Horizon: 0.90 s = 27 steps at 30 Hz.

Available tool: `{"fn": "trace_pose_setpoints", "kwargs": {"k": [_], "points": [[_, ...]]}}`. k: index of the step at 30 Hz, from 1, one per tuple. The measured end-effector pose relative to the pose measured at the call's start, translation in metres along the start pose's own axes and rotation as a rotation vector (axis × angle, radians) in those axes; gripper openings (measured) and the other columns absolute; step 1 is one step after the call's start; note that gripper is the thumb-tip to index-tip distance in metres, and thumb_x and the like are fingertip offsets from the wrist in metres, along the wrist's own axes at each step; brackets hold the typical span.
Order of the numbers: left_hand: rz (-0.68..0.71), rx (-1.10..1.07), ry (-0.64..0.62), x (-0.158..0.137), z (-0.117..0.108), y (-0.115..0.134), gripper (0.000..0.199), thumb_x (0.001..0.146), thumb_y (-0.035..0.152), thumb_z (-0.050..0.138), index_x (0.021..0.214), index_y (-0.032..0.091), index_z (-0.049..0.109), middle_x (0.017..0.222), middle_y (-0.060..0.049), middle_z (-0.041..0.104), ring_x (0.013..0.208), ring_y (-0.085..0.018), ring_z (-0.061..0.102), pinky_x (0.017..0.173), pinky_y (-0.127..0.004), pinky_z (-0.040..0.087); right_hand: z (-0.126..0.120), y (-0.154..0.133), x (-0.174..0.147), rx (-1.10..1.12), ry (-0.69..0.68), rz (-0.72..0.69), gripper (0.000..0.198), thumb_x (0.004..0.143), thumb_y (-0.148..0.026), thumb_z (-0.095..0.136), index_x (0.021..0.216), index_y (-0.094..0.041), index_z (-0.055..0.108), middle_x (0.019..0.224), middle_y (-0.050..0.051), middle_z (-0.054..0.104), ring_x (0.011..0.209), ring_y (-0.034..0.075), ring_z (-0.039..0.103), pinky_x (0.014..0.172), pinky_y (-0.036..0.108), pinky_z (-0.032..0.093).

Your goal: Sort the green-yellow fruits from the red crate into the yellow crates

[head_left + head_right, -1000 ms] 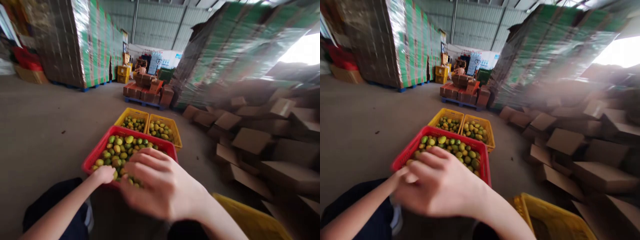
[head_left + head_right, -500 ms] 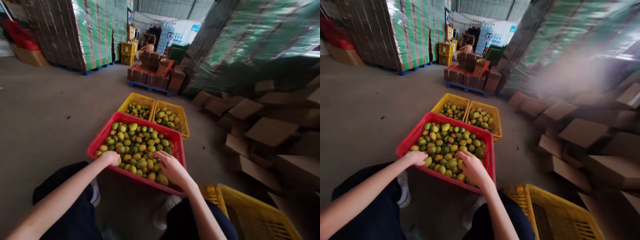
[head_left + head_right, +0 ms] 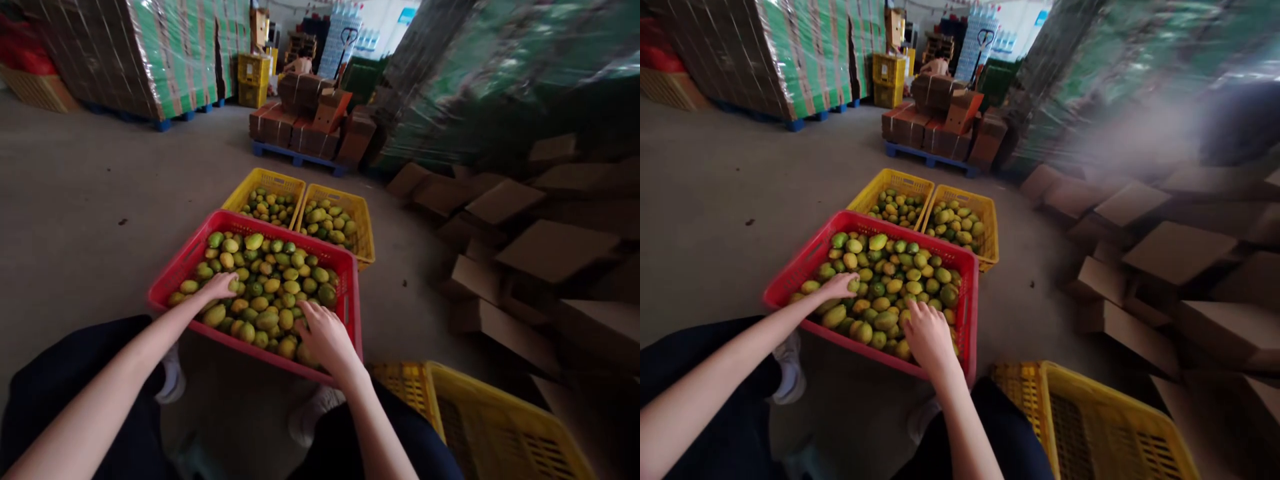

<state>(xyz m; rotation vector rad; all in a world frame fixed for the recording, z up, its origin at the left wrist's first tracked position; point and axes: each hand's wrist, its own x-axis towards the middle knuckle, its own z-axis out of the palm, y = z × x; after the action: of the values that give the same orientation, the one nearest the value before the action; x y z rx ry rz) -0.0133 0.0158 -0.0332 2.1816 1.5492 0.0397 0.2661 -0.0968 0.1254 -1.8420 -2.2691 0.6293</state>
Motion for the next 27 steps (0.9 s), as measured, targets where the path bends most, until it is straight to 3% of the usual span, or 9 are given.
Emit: {"fn": "trace_pose_setpoints", "kwargs": {"k": [2,4,6,9,12,15,20,23,27], "points": [[-0.012,-0.078,-0.015,0.006,-0.027,0.022,0.053,0.08,0.043,0.065,0.126,0.018,0.054,0.111,-0.007,0.069,0.101,-0.022,0.064,0.09,-0.031,0.048,0.009,0.001,0.008,0.341,0.115,0.043,0.028,0.087,-0.029,0.056,0.113,-0.02,0.061,0.117,0.013,0.067,0.114,0.027,0.061,0.098,0.042,0.045],[0.067,-0.343,-0.055,0.01,-0.062,0.055,0.061,0.075,0.05,0.069,0.125,0.016,0.056,0.114,-0.007,0.068,0.102,-0.022,0.063,0.088,-0.028,0.048,0.019,-0.002,0.019,0.798,0.202,0.151,0.038,0.08,-0.039,0.066,0.114,-0.024,0.058,0.123,0.01,0.064,0.115,0.027,0.06,0.094,0.042,0.049],[0.171,-0.53,-0.149,0.012,-0.093,0.089,0.063,0.078,0.056,0.064,0.125,0.015,0.057,0.114,-0.008,0.069,0.099,-0.022,0.065,0.084,-0.027,0.049,0.021,-0.007,0.029,1.294,0.164,0.291,0.045,0.074,-0.044,0.07,0.113,-0.026,0.056,0.119,0.007,0.066,0.106,0.025,0.065,0.082,0.04,0.055],[0.183,-0.579,-0.224,0.014,-0.113,0.119,0.055,0.094,0.054,0.037,0.121,0.012,0.06,0.111,-0.01,0.07,0.089,-0.019,0.068,0.078,-0.027,0.051,0.013,-0.007,0.037,1.842,0.049,0.471,0.028,0.076,-0.039,0.067,0.098,-0.023,0.06,0.091,0.004,0.071,0.076,0.02,0.069,0.06,0.031,0.057],[0.031,-0.271,-0.099,0.017,-0.092,0.115,0.039,0.097,0.039,0.038,0.115,0.014,0.063,0.113,-0.008,0.07,0.097,-0.018,0.067,0.085,-0.025,0.049,0.001,-0.001,0.035,2.02,0.129,0.606,0.015,0.075,-0.031,0.067,0.082,-0.021,0.059,0.071,0.002,0.069,0.059,0.016,0.064,0.047,0.024,0.052],[-0.076,-0.097,-0.113,0.024,-0.048,0.103,0.027,0.09,0.029,0.053,0.11,0.014,0.065,0.116,-0.011,0.069,0.108,-0.023,0.064,0.091,-0.029,0.047,-0.006,0.004,0.031,2.065,0.197,0.657,0.011,0.077,-0.03,0.065,0.08,-0.021,0.059,0.069,0.003,0.069,0.059,0.016,0.065,0.047,0.023,0.053],[-0.165,0.019,-0.098,0.048,0.012,0.111,0.045,0.084,0.022,0.061,0.126,0.01,0.055,0.137,-0.024,0.052,0.127,-0.036,0.05,0.101,-0.043,0.042,-0.01,0.007,0.03,2.029,0.168,0.703,0.012,0.079,-0.032,0.062,0.083,-0.021,0.06,0.068,0.003,0.069,0.059,0.017,0.065,0.045,0.024,0.053],[-0.199,0.036,-0.071,0.062,0.03,0.122,0.052,0.082,0.02,0.062,0.132,0.008,0.049,0.142,-0.027,0.046,0.133,-0.039,0.043,0.105,-0.049,0.036,-0.01,0.007,0.032,2.052,0.099,0.724,0.013,0.078,-0.032,0.062,0.082,-0.02,0.06,0.068,0.004,0.07,0.057,0.016,0.065,0.045,0.023,0.051],[-0.219,-0.006,-0.057,0.073,0.037,0.128,0.047,0.082,0.021,0.063,0.125,0.007,0.056,0.133,-0.028,0.054,0.128,-0.039,0.048,0.107,-0.048,0.032,-0.012,0.005,0.037,2.107,0.054,0.75,0.022,0.083,-0.038,0.055,0.084,-0.017,0.063,0.065,0.004,0.069,0.051,0.015,0.062,0.039,0.021,0.045]]}}
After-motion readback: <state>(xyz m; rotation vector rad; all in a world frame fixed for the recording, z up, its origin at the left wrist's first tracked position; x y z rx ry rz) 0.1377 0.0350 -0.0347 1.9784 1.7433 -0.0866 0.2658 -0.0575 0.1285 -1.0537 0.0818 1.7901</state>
